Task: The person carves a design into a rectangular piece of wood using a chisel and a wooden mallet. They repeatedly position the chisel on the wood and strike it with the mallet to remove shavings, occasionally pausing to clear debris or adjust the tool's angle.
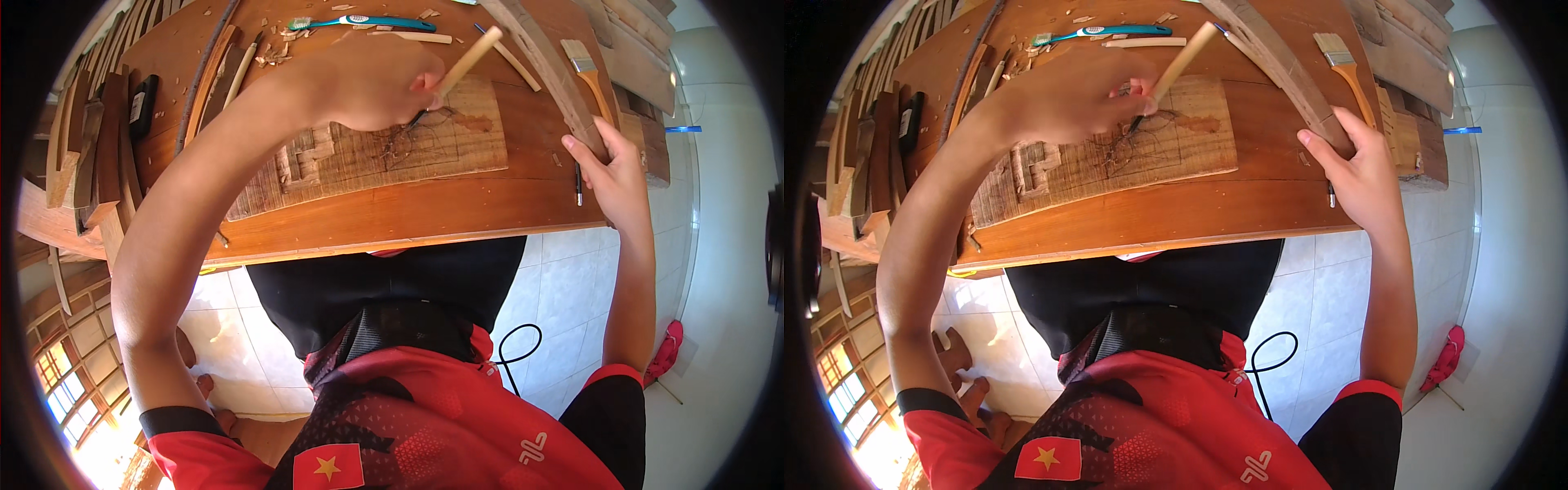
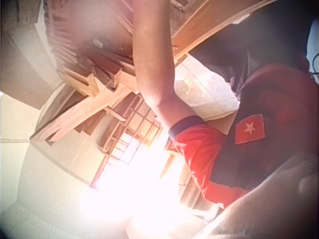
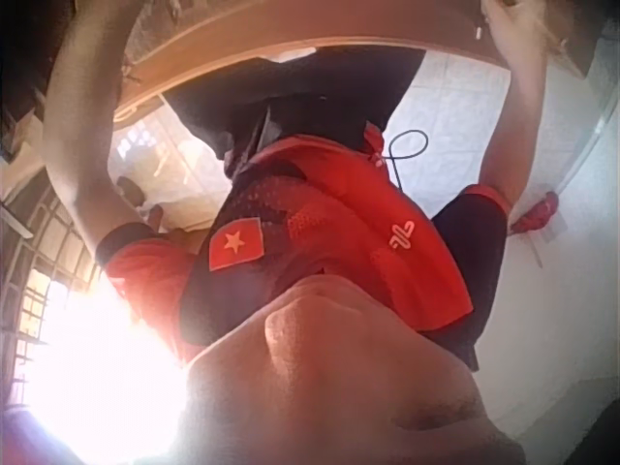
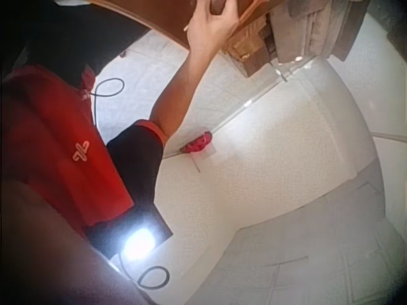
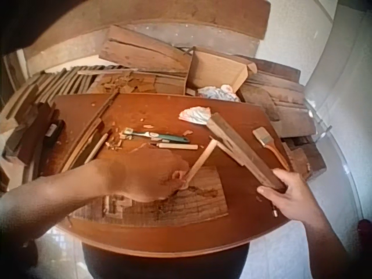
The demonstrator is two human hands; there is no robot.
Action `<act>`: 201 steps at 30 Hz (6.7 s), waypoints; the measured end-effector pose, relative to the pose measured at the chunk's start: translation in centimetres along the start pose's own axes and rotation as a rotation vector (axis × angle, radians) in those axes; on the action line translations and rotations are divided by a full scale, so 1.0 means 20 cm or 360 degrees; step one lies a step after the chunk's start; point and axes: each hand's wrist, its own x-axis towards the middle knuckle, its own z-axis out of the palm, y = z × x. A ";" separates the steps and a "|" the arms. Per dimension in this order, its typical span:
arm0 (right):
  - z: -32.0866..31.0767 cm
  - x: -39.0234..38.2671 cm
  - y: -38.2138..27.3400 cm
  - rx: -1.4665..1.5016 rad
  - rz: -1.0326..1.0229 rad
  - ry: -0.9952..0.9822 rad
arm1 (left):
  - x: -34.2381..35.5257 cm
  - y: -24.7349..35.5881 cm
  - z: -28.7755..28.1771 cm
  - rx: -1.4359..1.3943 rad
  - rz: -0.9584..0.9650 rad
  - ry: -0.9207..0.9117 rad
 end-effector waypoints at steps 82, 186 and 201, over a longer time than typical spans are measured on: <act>0.11 -0.06 0.03 0.0149 -0.0039 0.0140 | 0.04 -0.08 0.09 -0.0115 0.0393 0.0010; 0.18 -0.22 -0.05 0.0527 -0.0071 -0.0134 | -0.04 -0.08 0.08 -0.0126 0.0750 0.0349; 0.18 -0.29 -0.04 0.0644 -0.0076 0.0010 | -0.04 -0.05 0.09 -0.0061 0.0732 0.0319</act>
